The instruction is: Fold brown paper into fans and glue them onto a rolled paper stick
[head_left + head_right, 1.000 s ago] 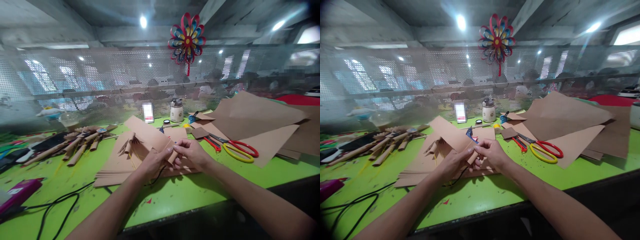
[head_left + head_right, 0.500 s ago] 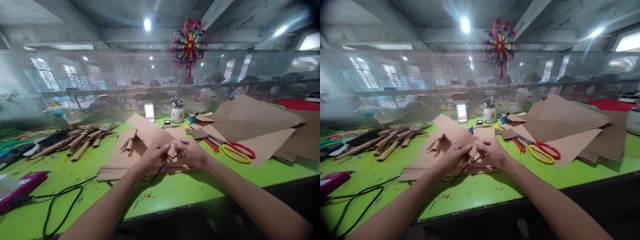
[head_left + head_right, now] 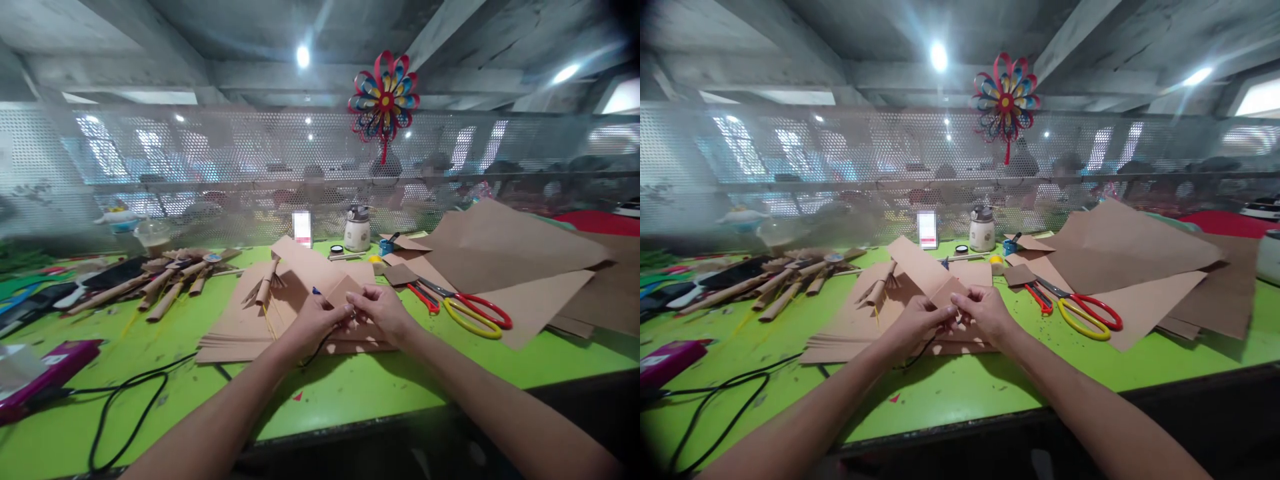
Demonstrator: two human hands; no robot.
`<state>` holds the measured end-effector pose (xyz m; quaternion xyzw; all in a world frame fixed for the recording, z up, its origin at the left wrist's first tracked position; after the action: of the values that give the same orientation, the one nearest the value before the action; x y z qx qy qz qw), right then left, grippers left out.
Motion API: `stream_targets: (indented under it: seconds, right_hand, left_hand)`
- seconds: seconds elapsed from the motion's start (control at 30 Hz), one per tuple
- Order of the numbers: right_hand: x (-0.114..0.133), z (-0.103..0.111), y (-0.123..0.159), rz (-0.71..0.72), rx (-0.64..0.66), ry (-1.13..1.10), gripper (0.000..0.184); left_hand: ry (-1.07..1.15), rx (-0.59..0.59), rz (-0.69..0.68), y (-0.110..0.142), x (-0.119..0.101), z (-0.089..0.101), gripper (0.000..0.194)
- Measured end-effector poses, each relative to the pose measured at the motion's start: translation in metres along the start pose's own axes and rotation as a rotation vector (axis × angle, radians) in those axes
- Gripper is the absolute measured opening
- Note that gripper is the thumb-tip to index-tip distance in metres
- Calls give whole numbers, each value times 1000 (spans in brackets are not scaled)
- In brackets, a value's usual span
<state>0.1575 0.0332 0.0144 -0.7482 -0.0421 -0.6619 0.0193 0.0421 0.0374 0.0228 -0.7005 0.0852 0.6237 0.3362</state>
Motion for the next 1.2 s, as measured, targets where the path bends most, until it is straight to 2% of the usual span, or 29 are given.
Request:
stream_targets:
  seconds: [0.1, 0.27, 0.57, 0.9, 1.07, 1.2]
  right_hand:
    - [1, -2, 2, -4, 9, 10, 32]
    - [2, -2, 1, -28, 14, 3, 34]
    - [4, 0, 2, -32, 36, -20, 37]
    - [0, -5, 1, -40, 62, 45, 30]
    - [4, -3, 2, -41, 126, 45, 33]
    - [12, 2, 2, -22, 166, 115, 30]
  left_hand:
    - [34, -22, 19, 1, 3, -2, 28]
    - [-129, -99, 13, 0, 9, 10, 31]
    - [-109, -101, 6, 0, 17, 12, 34]
    - [-184, -52, -8, 1, 8, 10, 36]
    - [-146, 98, -83, 0, -8, 5, 34]
    - [-206, 128, -58, 2, -7, 3, 31]
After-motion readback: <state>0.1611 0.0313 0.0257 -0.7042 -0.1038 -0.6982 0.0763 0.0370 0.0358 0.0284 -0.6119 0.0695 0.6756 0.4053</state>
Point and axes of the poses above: each hand's wrist, its own y-axis away from the middle knuckle, its own z-axis out of the back of the hand, x = y × z, the point moved 7 cm from there along -y, towards the middle knuckle, and after that the axes turned 14 degrees about -z, right-handed, at the moved point
